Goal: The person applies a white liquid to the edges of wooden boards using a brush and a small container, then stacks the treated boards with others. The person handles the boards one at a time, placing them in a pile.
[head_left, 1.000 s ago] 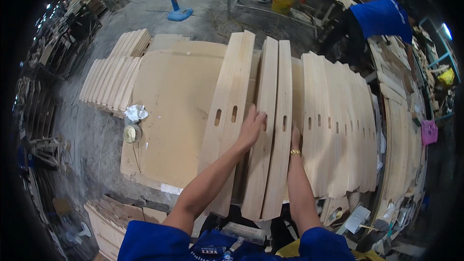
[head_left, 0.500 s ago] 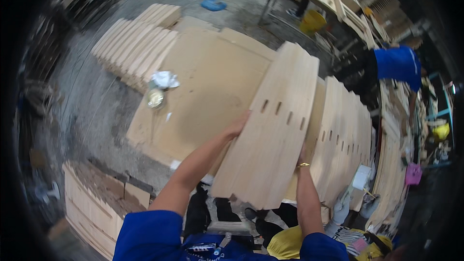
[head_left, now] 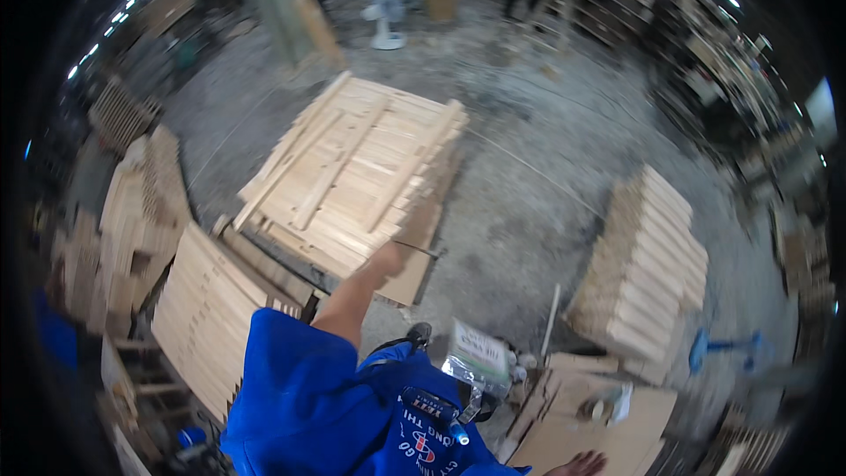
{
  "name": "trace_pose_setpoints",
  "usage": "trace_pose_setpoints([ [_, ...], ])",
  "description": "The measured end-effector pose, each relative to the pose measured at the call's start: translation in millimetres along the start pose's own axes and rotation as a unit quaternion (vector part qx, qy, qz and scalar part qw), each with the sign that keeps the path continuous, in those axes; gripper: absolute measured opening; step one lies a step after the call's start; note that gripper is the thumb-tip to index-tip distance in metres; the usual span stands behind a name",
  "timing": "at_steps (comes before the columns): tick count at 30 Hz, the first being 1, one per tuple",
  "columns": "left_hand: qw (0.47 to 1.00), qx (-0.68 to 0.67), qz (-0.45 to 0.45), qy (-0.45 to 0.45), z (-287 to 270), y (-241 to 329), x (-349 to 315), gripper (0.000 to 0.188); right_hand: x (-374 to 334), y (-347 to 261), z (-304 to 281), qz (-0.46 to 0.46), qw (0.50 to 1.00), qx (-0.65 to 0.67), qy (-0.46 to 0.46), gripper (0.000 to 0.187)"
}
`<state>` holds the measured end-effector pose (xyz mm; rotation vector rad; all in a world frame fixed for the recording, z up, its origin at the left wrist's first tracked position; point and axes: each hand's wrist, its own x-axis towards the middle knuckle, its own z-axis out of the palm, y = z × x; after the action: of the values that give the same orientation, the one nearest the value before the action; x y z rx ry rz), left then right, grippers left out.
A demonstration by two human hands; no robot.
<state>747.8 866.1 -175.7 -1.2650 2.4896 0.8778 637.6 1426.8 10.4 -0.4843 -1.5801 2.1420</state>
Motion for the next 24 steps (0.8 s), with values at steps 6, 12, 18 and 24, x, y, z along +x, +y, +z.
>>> trace_pose_setpoints([
  [6, 0.895, -0.199, -0.224, 0.331, -195, -110, 27, 0.044, 99, -8, 275, -0.12, 0.951, 0.028, -0.284, 0.036],
  [12, 0.881, -0.268, -0.318, 0.224, -116, -110, 0, 0.048, 145, 195, 457, 0.111, 0.862, -0.239, -0.432, 0.032],
  [18, 0.788, -0.293, -0.537, 0.067, 64, 33, -64, 0.047, -16, 313, 582, 0.283, 0.636, -0.261, -0.668, 0.026],
  [24, 0.682, -0.388, -0.619, 0.035, 110, 136, -72, 0.04, -141, 395, 687, -0.008, 0.19, -0.33, -0.925, 0.04],
])
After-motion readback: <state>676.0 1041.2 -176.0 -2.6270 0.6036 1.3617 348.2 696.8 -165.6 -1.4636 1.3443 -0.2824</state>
